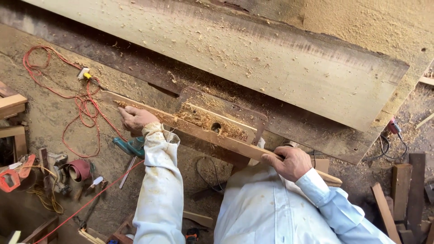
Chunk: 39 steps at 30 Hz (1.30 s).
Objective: Routing a groove or profile into a long wooden strip using a router table setup.
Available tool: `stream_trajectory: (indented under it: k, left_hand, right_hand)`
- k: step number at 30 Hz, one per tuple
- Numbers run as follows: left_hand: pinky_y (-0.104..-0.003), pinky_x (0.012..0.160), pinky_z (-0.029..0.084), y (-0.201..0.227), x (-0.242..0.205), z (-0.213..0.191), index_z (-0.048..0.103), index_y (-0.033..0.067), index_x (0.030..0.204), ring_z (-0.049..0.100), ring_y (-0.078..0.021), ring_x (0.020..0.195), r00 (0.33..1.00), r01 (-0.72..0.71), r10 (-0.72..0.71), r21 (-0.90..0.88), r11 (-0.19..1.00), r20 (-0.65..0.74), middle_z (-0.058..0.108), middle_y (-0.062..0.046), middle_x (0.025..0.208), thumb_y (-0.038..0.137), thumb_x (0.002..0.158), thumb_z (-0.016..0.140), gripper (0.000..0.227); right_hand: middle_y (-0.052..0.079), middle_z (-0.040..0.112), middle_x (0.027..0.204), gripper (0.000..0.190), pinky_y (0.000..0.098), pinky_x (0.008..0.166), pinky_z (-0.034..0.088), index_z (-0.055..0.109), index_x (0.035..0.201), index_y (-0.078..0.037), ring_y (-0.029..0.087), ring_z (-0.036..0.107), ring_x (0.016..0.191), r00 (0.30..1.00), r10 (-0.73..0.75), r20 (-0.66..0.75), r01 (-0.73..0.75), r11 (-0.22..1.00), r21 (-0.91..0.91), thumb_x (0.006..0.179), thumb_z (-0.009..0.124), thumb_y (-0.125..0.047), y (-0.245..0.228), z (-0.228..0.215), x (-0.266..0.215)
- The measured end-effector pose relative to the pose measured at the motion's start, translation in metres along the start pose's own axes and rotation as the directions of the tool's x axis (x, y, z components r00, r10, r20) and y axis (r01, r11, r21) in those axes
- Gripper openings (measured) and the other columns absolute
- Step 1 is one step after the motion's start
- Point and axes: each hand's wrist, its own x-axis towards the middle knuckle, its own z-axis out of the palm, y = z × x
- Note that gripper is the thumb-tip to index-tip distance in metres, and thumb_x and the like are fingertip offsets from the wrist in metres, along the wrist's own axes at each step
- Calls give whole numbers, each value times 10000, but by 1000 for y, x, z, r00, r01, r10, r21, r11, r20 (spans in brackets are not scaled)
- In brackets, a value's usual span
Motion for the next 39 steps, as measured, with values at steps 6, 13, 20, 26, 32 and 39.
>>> stream_trajectory:
  k: [6,13,20,26,32,39]
  left_hand:
    - [-518,969,488,15,-51,-58,645,231,1374,603,-322,1198,991,9,-1,-61,998,133,632,-107,1335,521,1095,316,519]
    - [-482,795,499,9,-193,-96,759,140,1171,613,-365,1027,955,-283,272,-91,955,-118,607,-114,1204,361,952,652,329]
    - [-485,917,464,44,-242,-120,661,140,1323,617,-331,1134,962,-194,181,-46,980,-202,609,-24,1351,305,1026,532,363]
    - [-498,929,452,55,-242,-127,665,119,1293,620,-345,1121,954,-197,189,-15,980,-233,618,-36,1332,305,1044,511,346]
    - [-515,941,454,48,-241,-115,669,131,1293,609,-328,1144,958,-184,183,16,983,-221,605,-15,1350,307,1018,551,347]
    - [-511,905,459,42,-227,-110,646,101,1310,595,-327,1147,965,-203,205,29,979,-161,585,-18,1360,257,984,584,367]
  right_hand:
    - [84,699,710,457,418,755,556,746,765,-237,329,731,868,1000,28,-10,-28,997,-71,817,680,-686,-5,-1,-7]
    - [82,747,767,469,439,816,577,767,802,-241,330,734,936,999,53,-8,-53,997,-52,773,691,-702,-8,-3,-16]
    - [111,740,825,484,459,845,573,756,881,-227,336,724,965,999,2,-35,-7,988,-155,811,653,-694,-14,-3,-24]
    - [345,571,1174,351,593,1032,424,634,1286,6,582,506,1157,539,-823,-179,837,547,6,984,578,-164,-1,-21,-89]
    - [227,590,1422,382,505,1150,388,681,1307,-139,401,536,1373,-26,-999,-39,900,-6,-436,1034,426,-58,81,20,-33]
    - [222,601,1403,396,486,1167,371,686,1278,-112,404,543,1378,-37,-999,-39,910,-17,-413,1079,344,-110,65,19,-28]
